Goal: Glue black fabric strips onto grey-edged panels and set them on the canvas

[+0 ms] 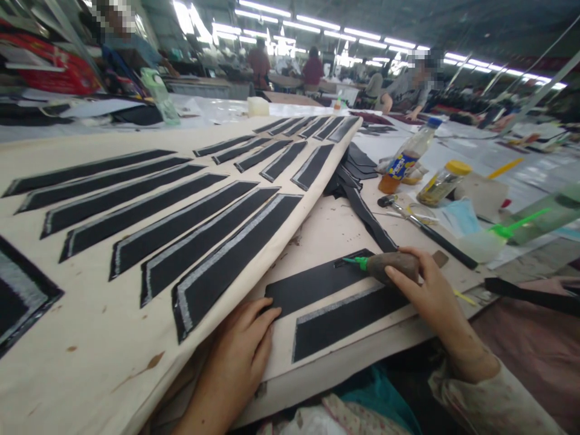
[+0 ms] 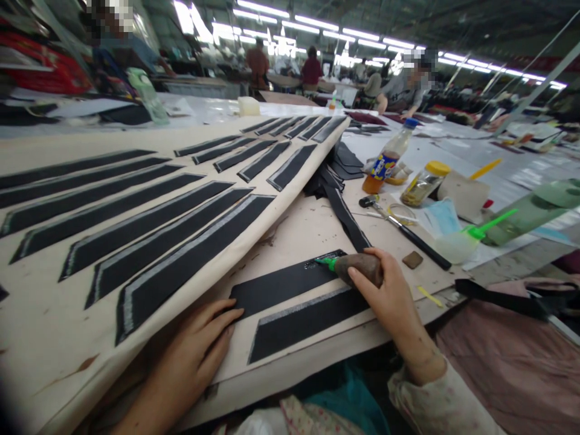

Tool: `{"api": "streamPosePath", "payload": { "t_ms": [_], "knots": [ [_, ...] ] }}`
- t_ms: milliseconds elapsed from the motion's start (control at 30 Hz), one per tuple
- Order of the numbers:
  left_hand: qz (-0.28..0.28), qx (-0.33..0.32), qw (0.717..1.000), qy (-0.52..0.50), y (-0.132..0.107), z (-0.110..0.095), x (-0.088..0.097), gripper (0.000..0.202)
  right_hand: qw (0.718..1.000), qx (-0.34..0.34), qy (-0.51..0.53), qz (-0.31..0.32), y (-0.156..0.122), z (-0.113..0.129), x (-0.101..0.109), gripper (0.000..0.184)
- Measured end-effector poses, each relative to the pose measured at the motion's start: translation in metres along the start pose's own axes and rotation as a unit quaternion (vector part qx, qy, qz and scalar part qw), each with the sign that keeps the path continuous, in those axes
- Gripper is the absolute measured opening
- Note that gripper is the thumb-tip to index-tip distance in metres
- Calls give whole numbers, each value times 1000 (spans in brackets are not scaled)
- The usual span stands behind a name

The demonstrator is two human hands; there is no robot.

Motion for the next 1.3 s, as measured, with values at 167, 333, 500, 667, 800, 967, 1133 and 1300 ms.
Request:
{"api": "streamPosePath", "payload": {
  "t_ms": [167, 333, 500, 667, 800, 967, 1133, 1300],
  "knots": [
    [7, 7, 1000, -12, 1, 0, -2, 34, 1000, 9, 2, 8, -2, 12, -5, 47],
    [12, 2, 1000, -16, 0, -4, 0, 33, 996, 36, 37, 70, -15, 46, -29, 46],
    [19, -3, 1000, -13, -2, -6, -2, 33, 999, 20, 0, 30, -4, 26, -13, 47],
    [19, -4, 1000, -20, -2, -5, -3, 33, 1000, 16, -22, 0, -3, 18, -1, 47],
    [16, -9, 1000, -22, -2, -6, -2, 32, 998, 27, 19, 55, -15, 44, -22, 47],
    [9, -14, 1000, -26, -4, -8, 0, 33, 996, 32, 28, 78, -19, 53, -30, 48],
    [16, -6, 999, -36, -3, -6, -2, 33, 999, 14, -24, 19, -8, 29, -7, 47],
    [19, 2, 999, -39, -2, -6, -3, 33, 998, 30, -2, 47, -17, 49, -20, 47]
  ]
}}
Point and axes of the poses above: each hand's wrist, its own y-axis towards the middle knuckle, its own x-axis out of the back of the hand, z = x × y, the point moved 10 cm from there along y, towards the middle knuckle, and after that the axes turned 11 degrees about -y, right-handed, at the moved point
